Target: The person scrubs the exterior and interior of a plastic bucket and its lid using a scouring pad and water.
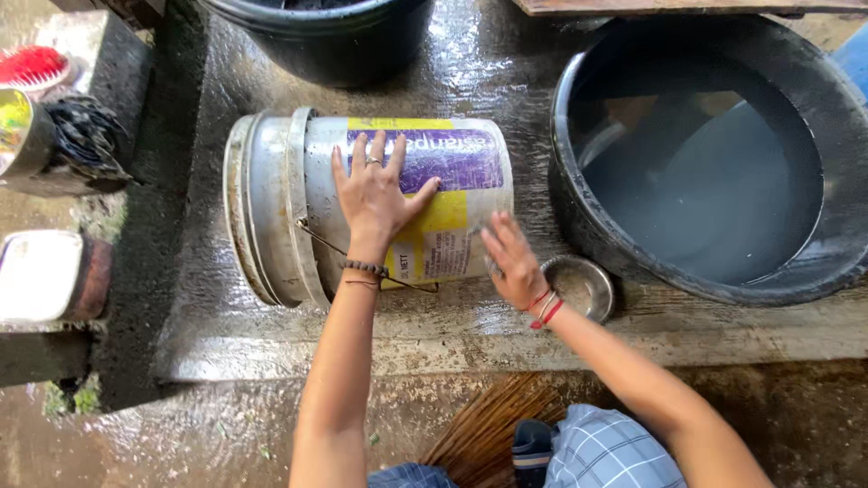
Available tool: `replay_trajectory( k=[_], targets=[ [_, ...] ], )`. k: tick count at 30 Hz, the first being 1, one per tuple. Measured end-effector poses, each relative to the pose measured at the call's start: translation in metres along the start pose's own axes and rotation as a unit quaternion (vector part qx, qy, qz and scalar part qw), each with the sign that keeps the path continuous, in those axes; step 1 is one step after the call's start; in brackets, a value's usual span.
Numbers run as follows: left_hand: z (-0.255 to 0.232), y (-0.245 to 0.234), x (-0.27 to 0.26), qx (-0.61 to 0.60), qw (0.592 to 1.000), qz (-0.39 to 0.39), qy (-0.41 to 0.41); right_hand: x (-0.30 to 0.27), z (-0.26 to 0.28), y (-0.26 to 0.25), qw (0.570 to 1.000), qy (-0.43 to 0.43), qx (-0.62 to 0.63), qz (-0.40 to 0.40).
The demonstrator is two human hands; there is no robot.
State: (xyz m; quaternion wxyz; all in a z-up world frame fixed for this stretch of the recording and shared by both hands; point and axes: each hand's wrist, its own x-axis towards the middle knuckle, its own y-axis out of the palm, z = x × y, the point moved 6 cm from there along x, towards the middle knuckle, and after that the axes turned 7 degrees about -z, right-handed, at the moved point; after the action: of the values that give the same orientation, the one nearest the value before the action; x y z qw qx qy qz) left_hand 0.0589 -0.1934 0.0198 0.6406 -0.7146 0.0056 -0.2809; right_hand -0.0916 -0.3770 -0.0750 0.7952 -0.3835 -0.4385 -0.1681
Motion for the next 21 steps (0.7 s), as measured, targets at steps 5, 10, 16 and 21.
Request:
replay_trajectory(
  k=[5,10,16,21],
  targets=[
    [-0.003,-0.006,-0.003,0.015,1.000,-0.018,0.005,0.032,-0.054,0.011,0.994,0.103,0.008,-0.038],
    [-0.004,-0.004,0.002,0.025,1.000,-0.006,0.006,0.045,-0.074,0.008,0.986,0.156,0.010,-0.050],
    [-0.007,0.001,-0.013,0.026,0.999,-0.020,0.007,-0.008,-0.022,-0.003,0.987,0.150,0.026,-0.055],
    [-0.011,0.005,-0.014,0.050,0.999,-0.013,0.010,0.080,-0.101,0.011,0.976,0.213,0.042,-0.015]
  ],
)
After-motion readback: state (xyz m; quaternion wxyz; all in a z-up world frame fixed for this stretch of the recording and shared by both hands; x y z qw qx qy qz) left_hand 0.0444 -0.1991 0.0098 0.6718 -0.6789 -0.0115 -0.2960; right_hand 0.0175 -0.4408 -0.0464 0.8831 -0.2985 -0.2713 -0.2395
